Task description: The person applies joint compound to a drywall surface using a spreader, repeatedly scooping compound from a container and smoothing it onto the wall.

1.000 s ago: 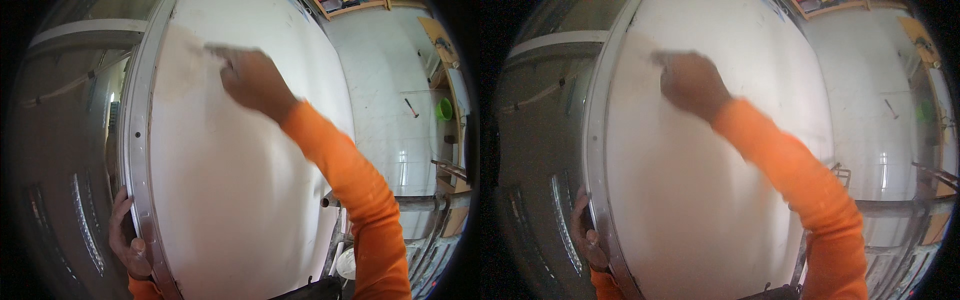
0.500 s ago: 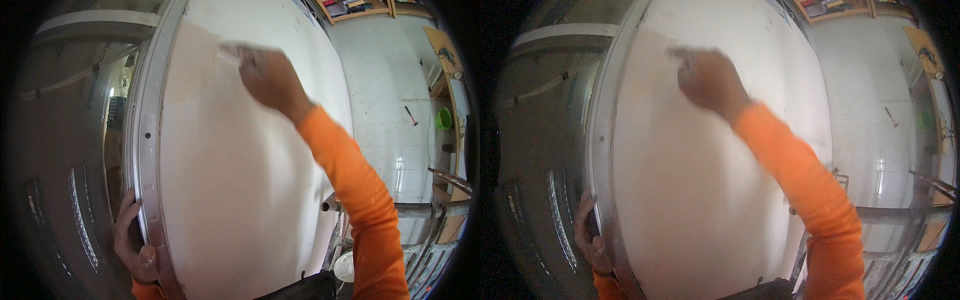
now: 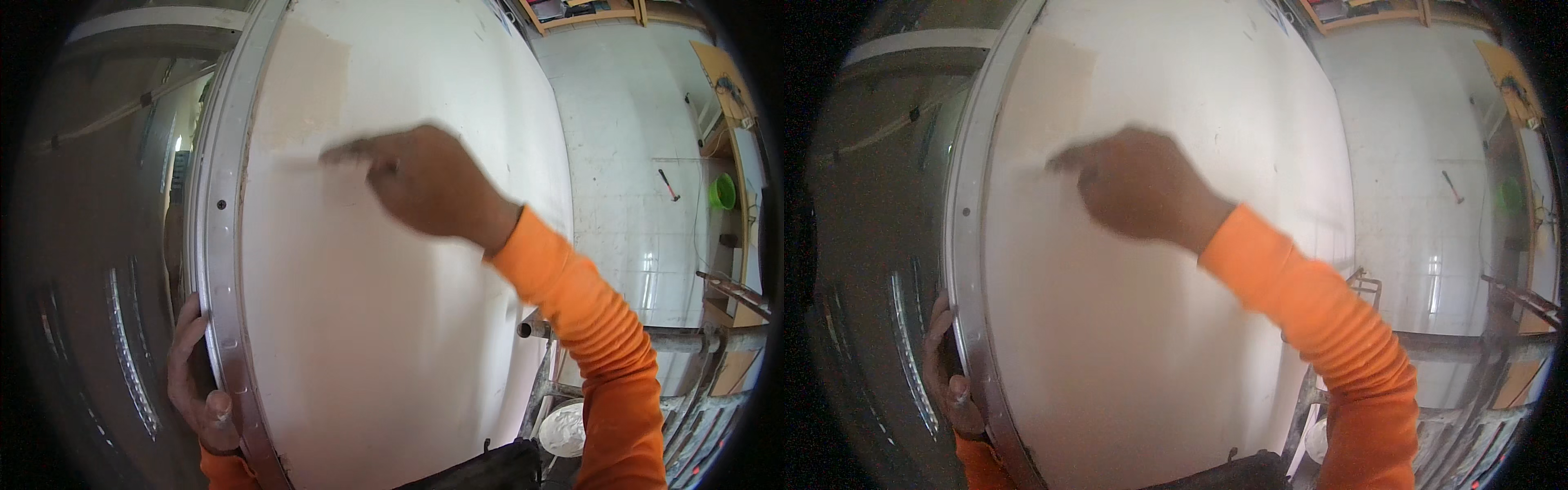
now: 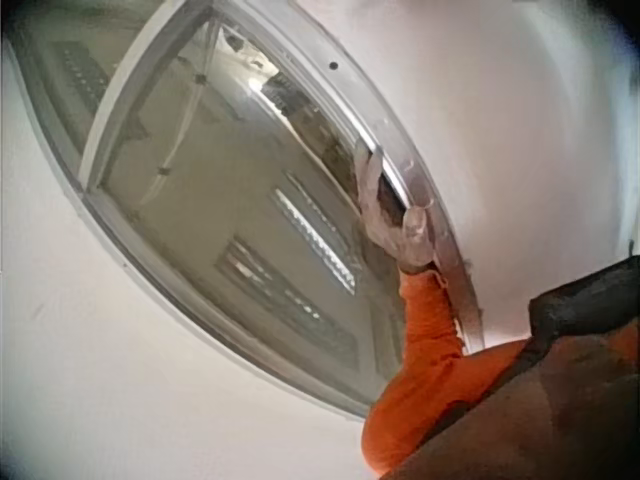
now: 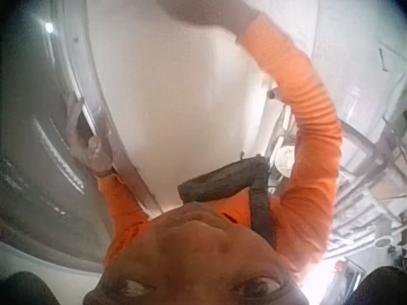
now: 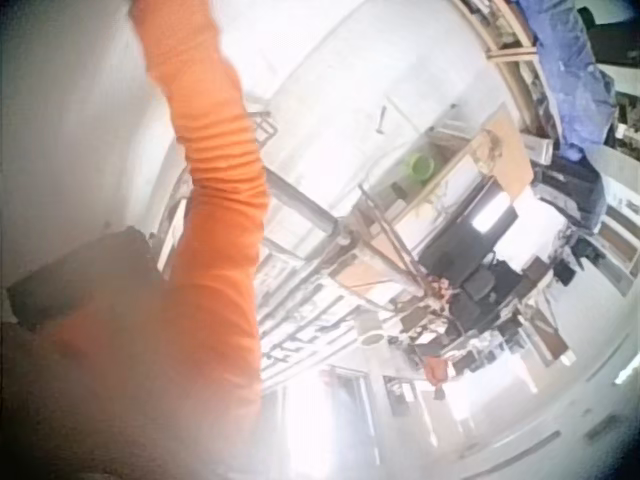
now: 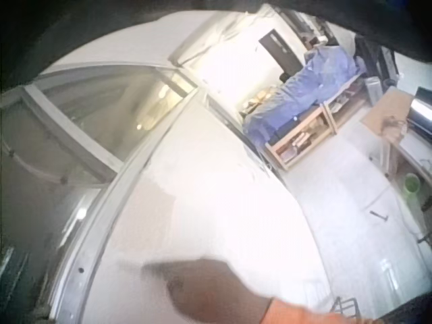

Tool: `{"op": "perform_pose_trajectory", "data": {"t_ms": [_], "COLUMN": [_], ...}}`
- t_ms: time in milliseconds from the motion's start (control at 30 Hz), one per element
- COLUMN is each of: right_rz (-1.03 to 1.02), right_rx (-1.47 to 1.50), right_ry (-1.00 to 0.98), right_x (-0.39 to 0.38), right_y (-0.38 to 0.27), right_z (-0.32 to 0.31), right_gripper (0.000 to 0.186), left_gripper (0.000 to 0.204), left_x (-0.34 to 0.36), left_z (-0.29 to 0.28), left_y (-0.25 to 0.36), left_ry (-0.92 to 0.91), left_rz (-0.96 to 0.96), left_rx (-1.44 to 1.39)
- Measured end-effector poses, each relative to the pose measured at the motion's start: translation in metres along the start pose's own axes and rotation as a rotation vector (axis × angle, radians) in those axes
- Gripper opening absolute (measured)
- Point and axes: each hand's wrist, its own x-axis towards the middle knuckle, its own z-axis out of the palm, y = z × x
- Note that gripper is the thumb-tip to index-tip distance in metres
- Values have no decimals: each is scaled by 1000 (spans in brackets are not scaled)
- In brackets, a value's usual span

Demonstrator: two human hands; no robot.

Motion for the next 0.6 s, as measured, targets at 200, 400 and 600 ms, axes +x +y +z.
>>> {"op": "perform_pose_trajectory", "data": {"t_ms": [200, 400, 600], "right_rz": [-121, -142, -403], "right_rx": [-48, -33, 75], "right_ry": [555, 444, 180], "right_x": [104, 119, 24], "right_y": [86, 89, 99], "right_z": [0, 30, 7], "right_gripper": [46, 47, 48], "left_gripper": [94, 95, 93], "left_x": [3, -1, -8], "left_z": [9, 12, 10], "left_y": [1, 0, -5], "left_ry": [-22, 26, 33], "left_rz": [30, -14, 7], "left_rx": [-53, -86, -84]}}
